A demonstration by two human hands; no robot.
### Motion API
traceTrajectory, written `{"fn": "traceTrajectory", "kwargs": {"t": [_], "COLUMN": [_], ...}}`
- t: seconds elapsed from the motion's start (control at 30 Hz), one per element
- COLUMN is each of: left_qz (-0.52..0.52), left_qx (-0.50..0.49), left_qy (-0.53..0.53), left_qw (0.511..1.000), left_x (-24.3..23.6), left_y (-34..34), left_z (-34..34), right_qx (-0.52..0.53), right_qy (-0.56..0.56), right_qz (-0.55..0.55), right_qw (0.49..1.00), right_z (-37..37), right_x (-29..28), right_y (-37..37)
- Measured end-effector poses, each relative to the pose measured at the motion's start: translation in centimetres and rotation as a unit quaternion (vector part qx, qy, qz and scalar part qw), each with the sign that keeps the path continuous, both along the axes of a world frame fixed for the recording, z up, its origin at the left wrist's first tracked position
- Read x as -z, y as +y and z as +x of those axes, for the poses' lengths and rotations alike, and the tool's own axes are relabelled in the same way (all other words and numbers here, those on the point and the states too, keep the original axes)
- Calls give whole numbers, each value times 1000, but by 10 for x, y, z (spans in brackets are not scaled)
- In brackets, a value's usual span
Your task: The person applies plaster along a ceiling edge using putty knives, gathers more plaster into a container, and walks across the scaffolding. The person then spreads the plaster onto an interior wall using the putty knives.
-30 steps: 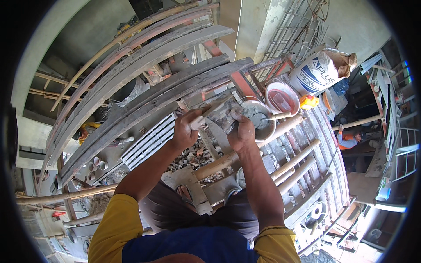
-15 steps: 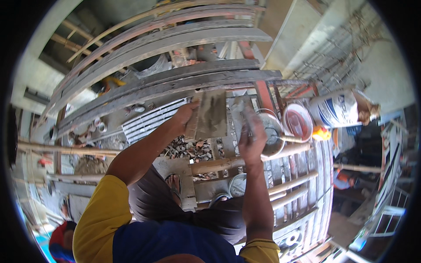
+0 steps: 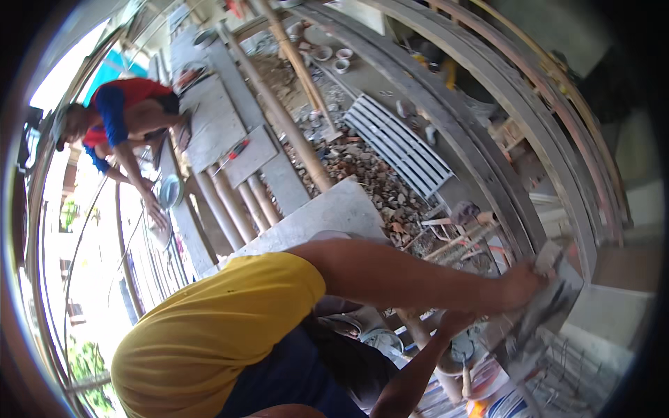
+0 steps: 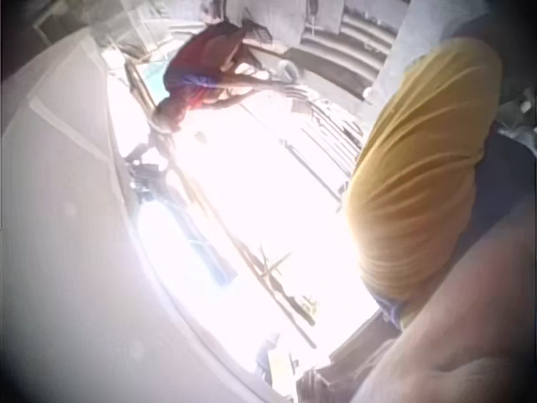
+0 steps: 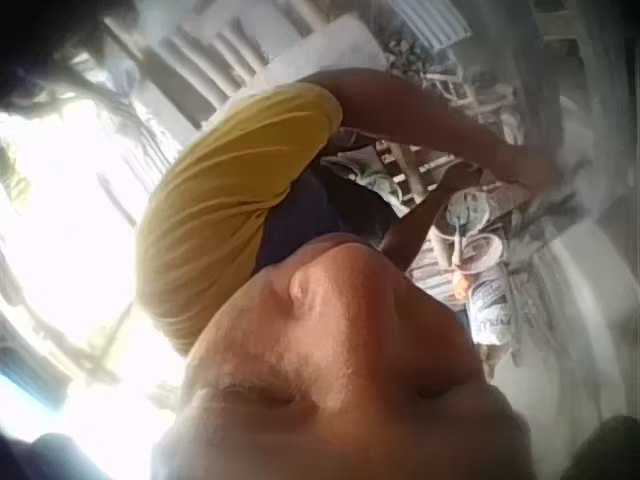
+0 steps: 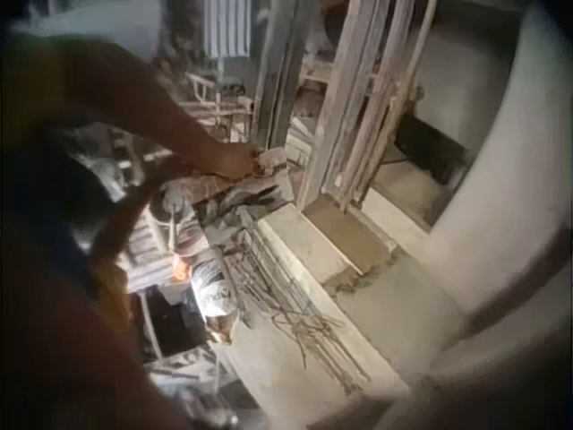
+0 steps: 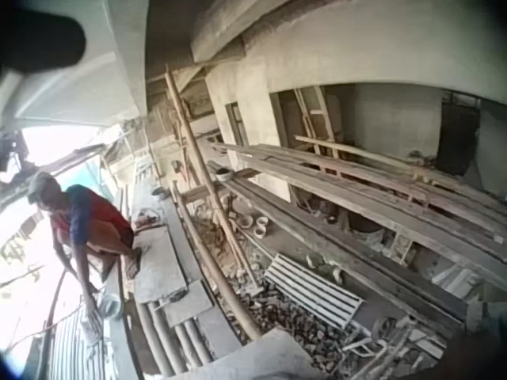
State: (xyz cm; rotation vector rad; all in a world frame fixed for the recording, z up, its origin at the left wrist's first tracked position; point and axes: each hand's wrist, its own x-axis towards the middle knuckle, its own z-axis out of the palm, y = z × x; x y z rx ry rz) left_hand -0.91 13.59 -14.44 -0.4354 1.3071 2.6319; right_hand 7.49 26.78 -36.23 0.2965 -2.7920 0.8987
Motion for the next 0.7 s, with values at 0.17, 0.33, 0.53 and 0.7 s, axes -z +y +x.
{"fn": "traceTrajectory", "kwargs": {"t": [0.17, 0.33, 0.53, 0.7], "left_qz": [-1, 50, 59, -12], "left_qx": [-51, -27, -84, -79], "left_qy": [-27, -16, -26, 0], "left_qw": [998, 998, 994, 997], "left_x": [-11, -15, -15, -98], "left_y": [29, 21, -25, -93], "left_z": [2, -4, -9, 38], "right_qx": [-77, -132, -215, -225], "right_qy": [-23, -42, -50, -38], "right_qz": [-18, -36, -79, -120], "right_qw": [997, 990, 972, 966], "right_z": [-8, -6, -18, -34], "right_x": [13, 17, 17, 1], "right_y": [-34, -52, -86, -90]}}
